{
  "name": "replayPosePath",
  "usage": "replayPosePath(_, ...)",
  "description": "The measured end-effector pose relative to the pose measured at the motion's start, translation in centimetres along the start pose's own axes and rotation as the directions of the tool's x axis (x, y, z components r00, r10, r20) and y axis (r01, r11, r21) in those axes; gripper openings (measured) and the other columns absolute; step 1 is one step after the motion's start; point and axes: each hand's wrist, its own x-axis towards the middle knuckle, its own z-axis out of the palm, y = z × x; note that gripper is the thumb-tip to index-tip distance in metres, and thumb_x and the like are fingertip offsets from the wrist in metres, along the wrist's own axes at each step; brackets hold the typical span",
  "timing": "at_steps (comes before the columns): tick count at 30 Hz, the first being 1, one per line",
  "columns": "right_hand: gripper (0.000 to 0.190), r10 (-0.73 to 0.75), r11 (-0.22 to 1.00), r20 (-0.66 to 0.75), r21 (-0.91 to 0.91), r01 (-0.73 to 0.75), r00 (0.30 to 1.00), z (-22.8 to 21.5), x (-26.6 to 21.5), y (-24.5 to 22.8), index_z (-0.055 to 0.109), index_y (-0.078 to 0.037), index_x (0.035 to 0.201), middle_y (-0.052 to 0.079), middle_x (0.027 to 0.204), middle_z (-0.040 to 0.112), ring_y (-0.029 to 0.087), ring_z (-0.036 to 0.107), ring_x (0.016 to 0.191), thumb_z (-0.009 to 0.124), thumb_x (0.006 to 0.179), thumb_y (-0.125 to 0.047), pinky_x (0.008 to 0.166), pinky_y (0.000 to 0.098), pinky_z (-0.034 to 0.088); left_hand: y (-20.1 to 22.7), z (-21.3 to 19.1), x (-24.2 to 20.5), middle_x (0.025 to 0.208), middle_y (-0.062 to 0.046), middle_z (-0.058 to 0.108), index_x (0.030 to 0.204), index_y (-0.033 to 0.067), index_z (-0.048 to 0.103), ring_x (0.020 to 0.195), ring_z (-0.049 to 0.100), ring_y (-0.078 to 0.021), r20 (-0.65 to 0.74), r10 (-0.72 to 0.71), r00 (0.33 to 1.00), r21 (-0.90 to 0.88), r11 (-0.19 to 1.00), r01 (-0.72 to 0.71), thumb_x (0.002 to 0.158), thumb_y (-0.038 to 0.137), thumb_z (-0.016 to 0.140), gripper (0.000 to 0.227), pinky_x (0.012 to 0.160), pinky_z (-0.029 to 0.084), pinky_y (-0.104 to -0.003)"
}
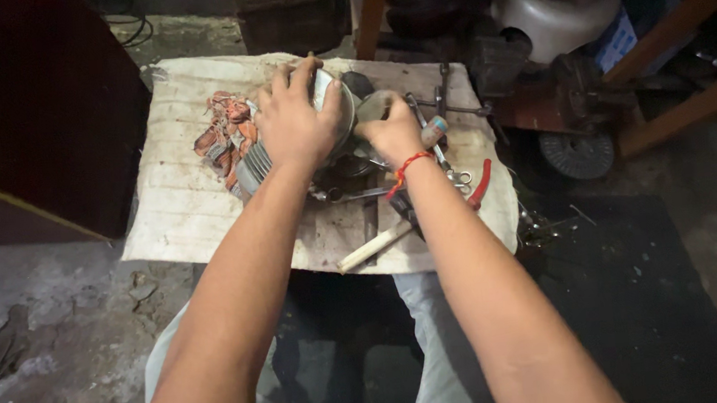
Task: The person works on a metallic engine component using a wrench and pliers. They use a wrench to loosen or tighten bolts on the top of the cylinder-shaped object and handle small metal pieces by hand.
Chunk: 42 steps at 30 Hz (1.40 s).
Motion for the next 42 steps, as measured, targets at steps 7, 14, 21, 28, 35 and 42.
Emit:
replayPosePath(7, 0.044, 0.027, 1.000, 0.030, 0.003, -0.027, 0.999, 0.1, -1.5, -1.4, 0.070, -0.002, 0.107, 0.003, 0.092, 0.072, 0.013, 0.066, 0.082, 0.081, 0.065, -0.007, 0.075, 0.0284, 0.055, 0.1, -0.3, -0.3, 0.146, -0.012, 0.054, 0.138, 0.0258, 0.063, 0.132, 0.048, -0.0404, 0.005, 0.012, 1.000, -0.006, 1.000, -0.012, 0.091, 0.053, 0.063, 0.054, 0.106, 0.039, -0.057)
replayPosePath(14, 0.040, 0.049, 0.993, -0.041, 0.105, -0.044, 0.998, 0.6, -1.2, -0.7, 0.071, -0.003, 0.106, 0.003, 0.092, 0.073, 0.014, 0.068, 0.082, 0.080, 0.067, -0.008, 0.074, 0.0285, 0.056, 0.3, -0.1, -0.1, 0.147, -0.013, 0.053, 0.138, 0.0259, 0.063, 0.132, 0.047, -0.0410, -0.007, -0.005, 1.000, 0.004, 1.000, 0.005, 0.091, 0.055, 0.063, 0.055, 0.105, 0.039, -0.057)
replayPosePath(21, 0.039, 0.061, 0.995, -0.229, 0.088, -0.042, 0.972, 1.0, -1.5, -1.2, 0.072, -0.004, 0.108, 0.005, 0.097, 0.076, 0.015, 0.071, 0.089, 0.081, 0.071, -0.012, 0.081, 0.0292, 0.058, 0.3, -0.3, -0.1, 0.149, -0.013, 0.052, 0.138, 0.0268, 0.063, 0.133, 0.046, -0.0401, 0.010, -0.023, 1.000, -0.008, 1.000, 0.023, 0.090, 0.055, 0.063, 0.055, 0.105, 0.039, -0.056)
replayPosePath(28, 0.063, 0.052, 0.997, -0.005, 0.050, -0.051, 0.999, 0.2, -0.9, -0.6, 0.059, -0.006, 0.117, 0.005, 0.102, 0.074, 0.016, 0.071, 0.092, 0.084, 0.058, -0.006, 0.081, 0.0315, 0.057, 0.6, -1.1, -0.1, 0.146, -0.015, 0.051, 0.138, 0.0237, 0.062, 0.132, 0.046, -0.0414, 0.054, -0.018, 0.998, -0.001, 1.000, 0.018, 0.090, 0.059, 0.063, 0.059, 0.104, 0.039, -0.058)
replayPosePath(35, 0.042, -0.034, 0.998, -0.099, -0.048, 0.029, 0.994, 0.3, -1.0, 0.8, 0.070, -0.002, 0.109, 0.009, 0.098, 0.074, 0.019, 0.069, 0.091, 0.081, 0.069, -0.011, 0.082, 0.0335, 0.057, 1.3, -1.7, -0.2, 0.139, -0.020, 0.052, 0.134, 0.0211, 0.061, 0.126, 0.047, -0.0471, 0.081, 0.015, 0.997, 0.029, 0.999, -0.018, 0.087, 0.059, 0.067, 0.061, 0.099, 0.041, -0.060)
replayPosePath(42, 0.042, -0.015, 0.993, -0.210, -0.114, -0.010, 0.978, 0.6, -0.9, -0.2, 0.070, -0.005, 0.108, 0.008, 0.099, 0.075, 0.020, 0.071, 0.093, 0.084, 0.069, -0.013, 0.084, 0.0329, 0.055, 0.9, -1.7, 1.1, 0.129, -0.020, 0.054, 0.126, 0.0190, 0.059, 0.122, 0.051, -0.0443, 0.122, 0.033, 0.992, 0.018, 0.999, -0.035, 0.085, 0.058, 0.069, 0.058, 0.099, 0.044, -0.057)
